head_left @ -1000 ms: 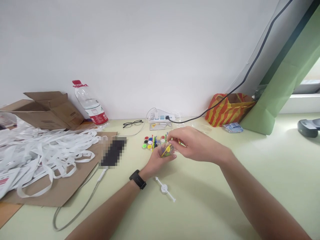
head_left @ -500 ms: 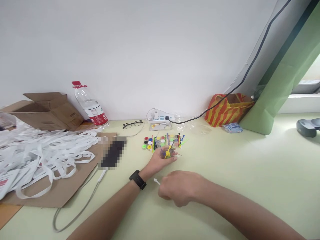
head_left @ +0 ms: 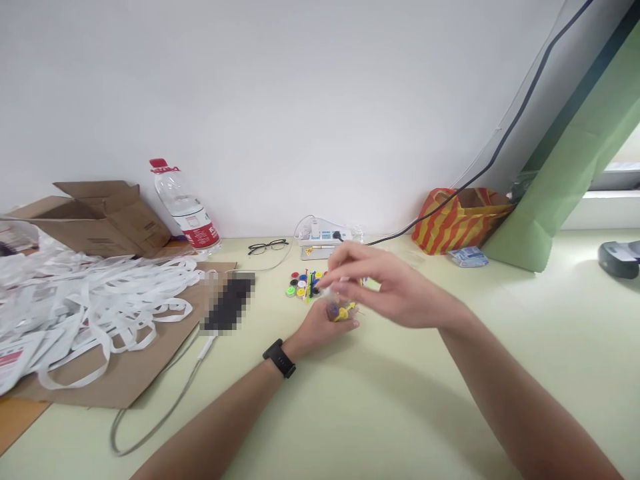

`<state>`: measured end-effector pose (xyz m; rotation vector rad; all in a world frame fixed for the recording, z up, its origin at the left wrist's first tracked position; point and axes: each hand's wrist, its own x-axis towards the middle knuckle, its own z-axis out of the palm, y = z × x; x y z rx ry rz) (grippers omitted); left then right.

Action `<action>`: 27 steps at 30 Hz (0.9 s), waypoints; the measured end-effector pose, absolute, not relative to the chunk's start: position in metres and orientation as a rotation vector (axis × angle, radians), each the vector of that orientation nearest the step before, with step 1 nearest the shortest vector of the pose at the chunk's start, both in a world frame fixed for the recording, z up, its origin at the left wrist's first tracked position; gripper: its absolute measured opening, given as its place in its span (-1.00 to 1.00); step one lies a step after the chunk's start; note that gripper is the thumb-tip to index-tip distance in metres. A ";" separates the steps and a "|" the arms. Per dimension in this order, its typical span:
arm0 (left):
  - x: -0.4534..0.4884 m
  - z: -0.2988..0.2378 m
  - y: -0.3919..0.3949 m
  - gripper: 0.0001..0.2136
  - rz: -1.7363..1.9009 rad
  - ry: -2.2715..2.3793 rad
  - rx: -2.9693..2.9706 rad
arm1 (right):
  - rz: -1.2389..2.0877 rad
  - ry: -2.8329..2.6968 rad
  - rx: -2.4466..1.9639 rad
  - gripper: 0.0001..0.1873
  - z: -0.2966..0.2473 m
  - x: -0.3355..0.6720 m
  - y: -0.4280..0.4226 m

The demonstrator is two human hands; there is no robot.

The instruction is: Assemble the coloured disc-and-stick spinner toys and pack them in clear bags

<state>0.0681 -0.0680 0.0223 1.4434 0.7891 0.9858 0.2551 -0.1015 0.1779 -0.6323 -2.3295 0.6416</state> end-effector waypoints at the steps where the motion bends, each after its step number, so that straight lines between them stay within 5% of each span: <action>1: 0.068 0.022 -0.068 -0.55 0.981 0.787 1.457 | 0.585 -2.224 -0.628 -0.71 0.178 0.261 -0.098; 27: 0.076 0.023 -0.071 -0.76 0.909 0.925 1.675 | -0.096 -2.421 -1.258 -0.81 0.153 0.252 -0.079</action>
